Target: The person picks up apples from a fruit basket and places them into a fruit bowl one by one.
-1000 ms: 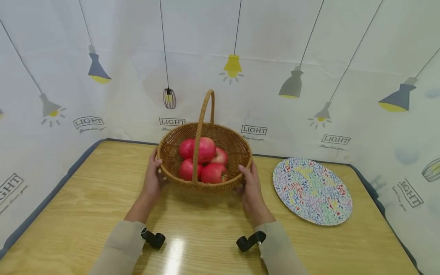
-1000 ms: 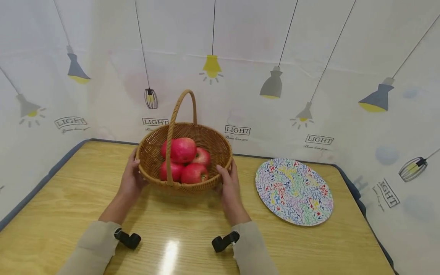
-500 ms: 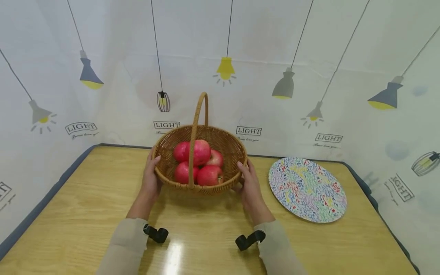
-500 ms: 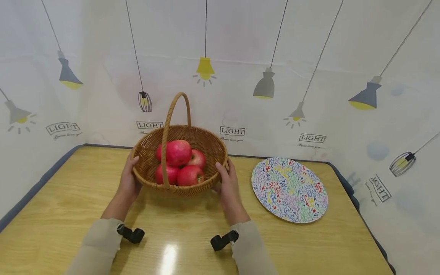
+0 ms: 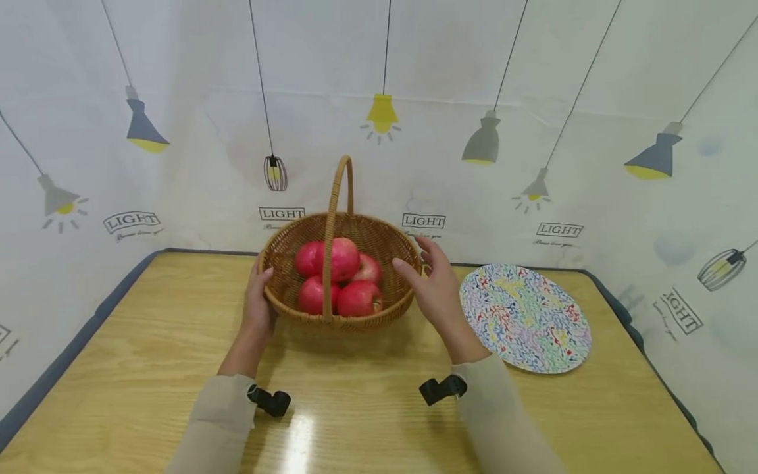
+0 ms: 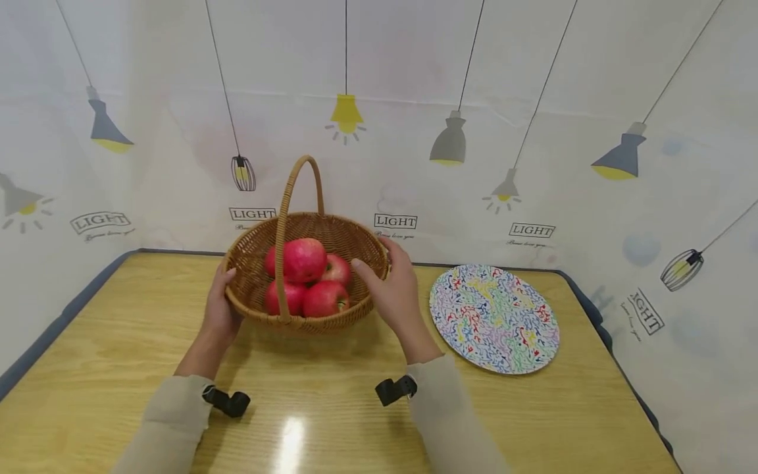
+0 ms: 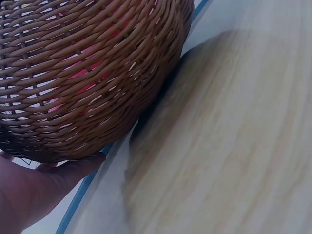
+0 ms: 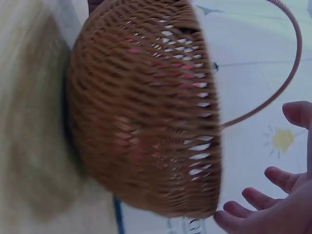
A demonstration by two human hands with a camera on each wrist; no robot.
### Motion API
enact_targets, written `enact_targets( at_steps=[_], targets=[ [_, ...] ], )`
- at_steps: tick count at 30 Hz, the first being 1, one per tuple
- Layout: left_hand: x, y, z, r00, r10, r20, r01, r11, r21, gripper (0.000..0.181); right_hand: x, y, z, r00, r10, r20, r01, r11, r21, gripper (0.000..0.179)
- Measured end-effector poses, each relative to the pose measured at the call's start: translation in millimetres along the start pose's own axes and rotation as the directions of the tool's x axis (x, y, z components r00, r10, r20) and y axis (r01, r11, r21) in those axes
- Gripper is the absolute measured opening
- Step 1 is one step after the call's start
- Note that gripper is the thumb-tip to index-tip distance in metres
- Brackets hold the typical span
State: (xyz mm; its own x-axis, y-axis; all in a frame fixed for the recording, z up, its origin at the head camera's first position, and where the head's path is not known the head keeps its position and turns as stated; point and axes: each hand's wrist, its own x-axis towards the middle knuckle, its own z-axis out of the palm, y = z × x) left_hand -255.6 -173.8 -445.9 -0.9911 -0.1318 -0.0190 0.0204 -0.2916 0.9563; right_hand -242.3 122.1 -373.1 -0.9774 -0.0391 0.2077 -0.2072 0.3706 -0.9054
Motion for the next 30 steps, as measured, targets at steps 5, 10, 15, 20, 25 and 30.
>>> enact_targets(
  at_steps=[5, 10, 15, 20, 25, 30],
  targets=[
    [-0.6, -1.3, -1.7, 1.0, -0.008, -0.008, 0.008, 1.0, -0.009, 0.066, 14.9, -26, 2, 0.994, 0.007, 0.112, 0.003, 0.996, -0.089, 0.075],
    [-0.8, -2.9, -2.8, 1.0, -0.017, 0.002, 0.017, 1.0, -0.02, 0.065, 32.3, -42, 8, 0.963, 0.114, 0.245, -0.086, 0.989, -0.122, 0.082],
    [-1.5, -2.4, -3.5, 0.999, -0.032, -0.001, 0.032, 0.999, 0.0, 0.065, 44.9, -48, 19, 0.93, 0.185, 0.317, -0.136, 0.976, -0.17, 0.087],
    [-1.1, -1.9, -3.2, 0.999, -0.039, -0.012, 0.039, 0.999, -0.005, 0.065, 52.2, -52, 31, 0.919, 0.208, 0.336, -0.149, 0.97, -0.192, 0.094],
    [0.1, -1.9, -2.3, 1.0, -0.025, -0.008, 0.024, 0.999, -0.044, 0.067, 57.4, -54, 43, 0.911, 0.205, 0.358, -0.126, 0.965, -0.232, 0.097],
    [1.3, -1.7, -1.3, 1.0, -0.023, -0.016, 0.022, 0.998, -0.052, 0.07, 62.0, -47, 60, 0.921, 0.151, 0.36, -0.052, 0.961, -0.27, 0.093]
  ],
)
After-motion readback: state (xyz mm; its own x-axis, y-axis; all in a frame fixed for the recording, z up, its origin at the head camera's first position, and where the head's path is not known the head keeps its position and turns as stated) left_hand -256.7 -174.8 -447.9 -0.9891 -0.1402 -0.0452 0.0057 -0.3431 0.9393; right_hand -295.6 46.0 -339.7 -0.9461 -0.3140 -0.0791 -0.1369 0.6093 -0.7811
